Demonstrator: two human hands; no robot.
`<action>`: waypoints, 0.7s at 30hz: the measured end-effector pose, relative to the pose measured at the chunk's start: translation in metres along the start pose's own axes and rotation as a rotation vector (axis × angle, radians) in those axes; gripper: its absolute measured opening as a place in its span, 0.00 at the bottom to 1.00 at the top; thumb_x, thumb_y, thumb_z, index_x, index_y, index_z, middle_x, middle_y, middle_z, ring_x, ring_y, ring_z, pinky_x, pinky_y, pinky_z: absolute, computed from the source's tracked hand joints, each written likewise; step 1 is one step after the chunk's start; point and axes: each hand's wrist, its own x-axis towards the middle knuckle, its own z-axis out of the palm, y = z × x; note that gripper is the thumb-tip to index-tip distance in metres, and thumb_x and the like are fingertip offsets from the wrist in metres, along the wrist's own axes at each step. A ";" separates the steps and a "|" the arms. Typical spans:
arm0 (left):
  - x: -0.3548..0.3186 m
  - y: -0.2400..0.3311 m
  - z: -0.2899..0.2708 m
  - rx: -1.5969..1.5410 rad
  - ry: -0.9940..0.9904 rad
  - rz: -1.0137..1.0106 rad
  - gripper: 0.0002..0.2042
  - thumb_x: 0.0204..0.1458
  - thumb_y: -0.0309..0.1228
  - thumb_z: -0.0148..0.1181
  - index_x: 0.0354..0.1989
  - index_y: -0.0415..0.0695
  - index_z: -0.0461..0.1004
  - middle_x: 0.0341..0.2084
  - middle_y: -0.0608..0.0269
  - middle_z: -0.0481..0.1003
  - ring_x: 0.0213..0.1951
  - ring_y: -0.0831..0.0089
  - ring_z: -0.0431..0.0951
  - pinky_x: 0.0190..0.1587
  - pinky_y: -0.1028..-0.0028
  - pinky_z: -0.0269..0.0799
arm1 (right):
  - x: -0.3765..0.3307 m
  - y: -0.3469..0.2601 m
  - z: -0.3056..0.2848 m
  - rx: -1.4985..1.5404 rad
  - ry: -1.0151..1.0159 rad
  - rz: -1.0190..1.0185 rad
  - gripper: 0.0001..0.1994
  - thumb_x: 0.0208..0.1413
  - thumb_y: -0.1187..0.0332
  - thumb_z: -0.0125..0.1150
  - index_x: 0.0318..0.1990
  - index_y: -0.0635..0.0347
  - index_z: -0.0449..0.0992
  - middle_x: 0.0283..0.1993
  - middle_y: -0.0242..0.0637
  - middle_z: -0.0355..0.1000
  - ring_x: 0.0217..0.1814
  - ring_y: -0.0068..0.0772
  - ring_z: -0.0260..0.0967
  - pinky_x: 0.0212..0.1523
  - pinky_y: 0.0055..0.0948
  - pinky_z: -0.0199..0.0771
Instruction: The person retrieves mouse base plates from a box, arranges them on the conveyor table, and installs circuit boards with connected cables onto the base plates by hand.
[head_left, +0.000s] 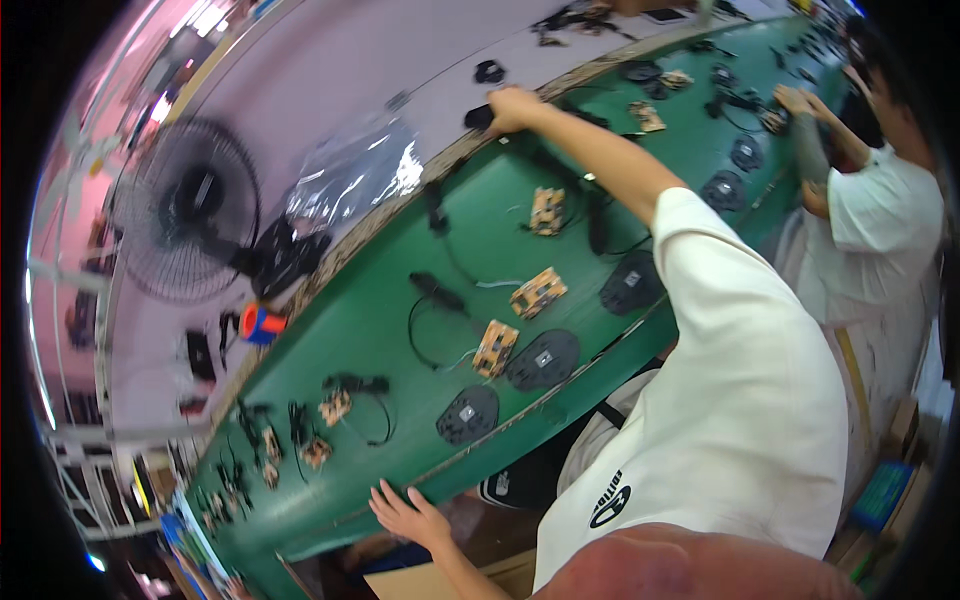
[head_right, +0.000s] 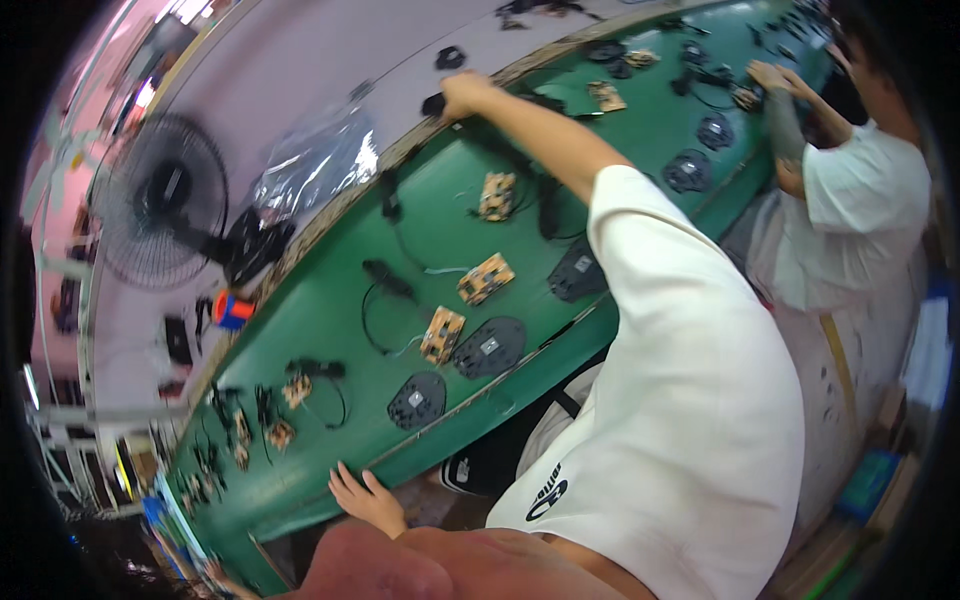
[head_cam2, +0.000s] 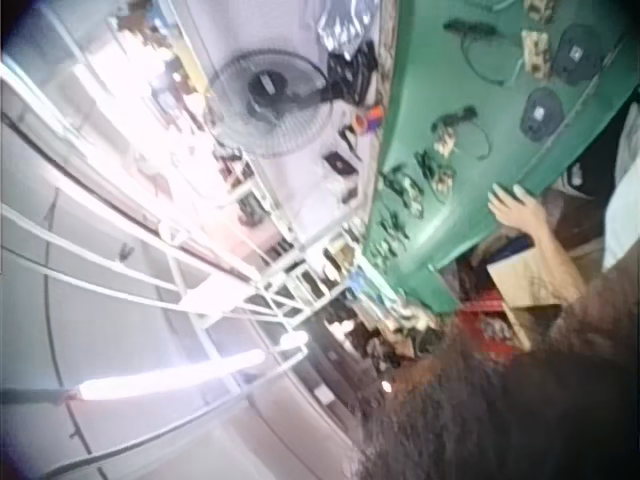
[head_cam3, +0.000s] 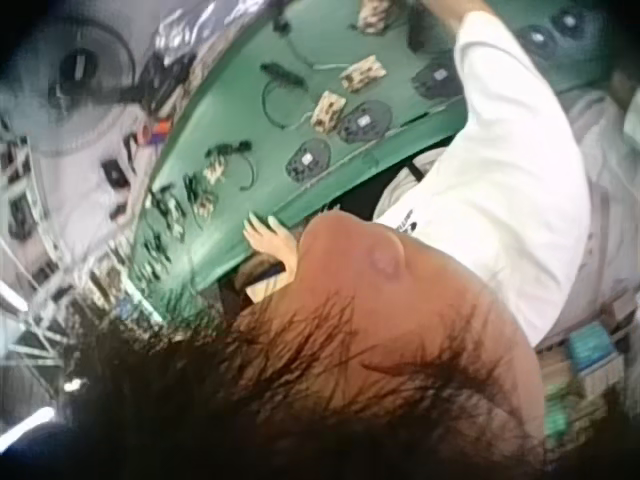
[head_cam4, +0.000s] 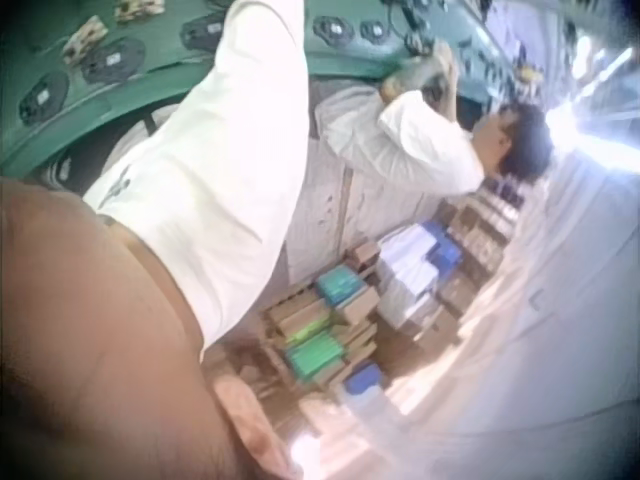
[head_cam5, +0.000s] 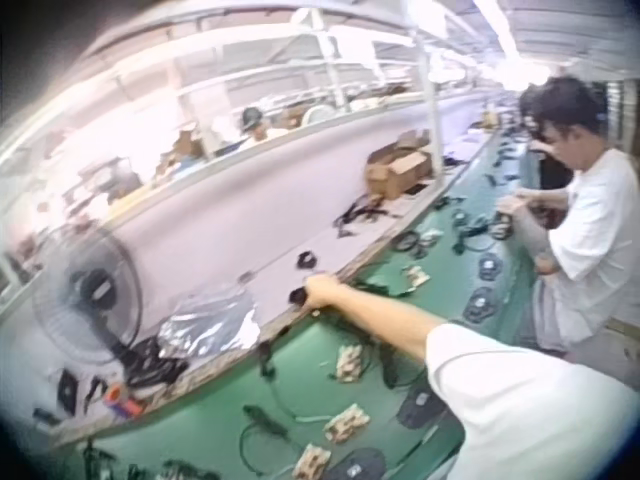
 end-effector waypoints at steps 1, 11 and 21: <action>-0.001 -0.002 -0.002 0.012 -0.003 -0.025 0.28 0.64 0.47 0.46 0.67 0.42 0.63 0.68 0.43 0.58 0.69 0.43 0.55 0.69 0.45 0.47 | -0.004 -0.007 -0.005 0.043 0.066 -0.008 0.31 0.41 0.49 0.72 0.51 0.58 0.77 0.59 0.51 0.71 0.61 0.56 0.69 0.57 0.49 0.74; 0.104 0.200 -0.047 -1.522 -0.247 -0.062 0.27 0.60 0.30 0.57 0.67 0.39 0.60 0.57 0.47 0.68 0.54 0.59 0.75 0.49 0.63 0.75 | -0.246 -0.150 -0.031 0.650 0.228 -1.194 0.37 0.37 0.61 0.76 0.60 0.56 0.69 0.60 0.45 0.66 0.61 0.53 0.65 0.58 0.47 0.69; 0.100 0.022 0.016 -0.885 0.213 -0.132 0.21 0.57 0.31 0.61 0.58 0.38 0.68 0.50 0.53 0.72 0.47 0.61 0.75 0.38 0.65 0.76 | -0.093 0.175 -0.054 0.015 0.441 0.479 0.31 0.58 0.41 0.54 0.60 0.53 0.72 0.64 0.53 0.62 0.64 0.59 0.63 0.59 0.57 0.68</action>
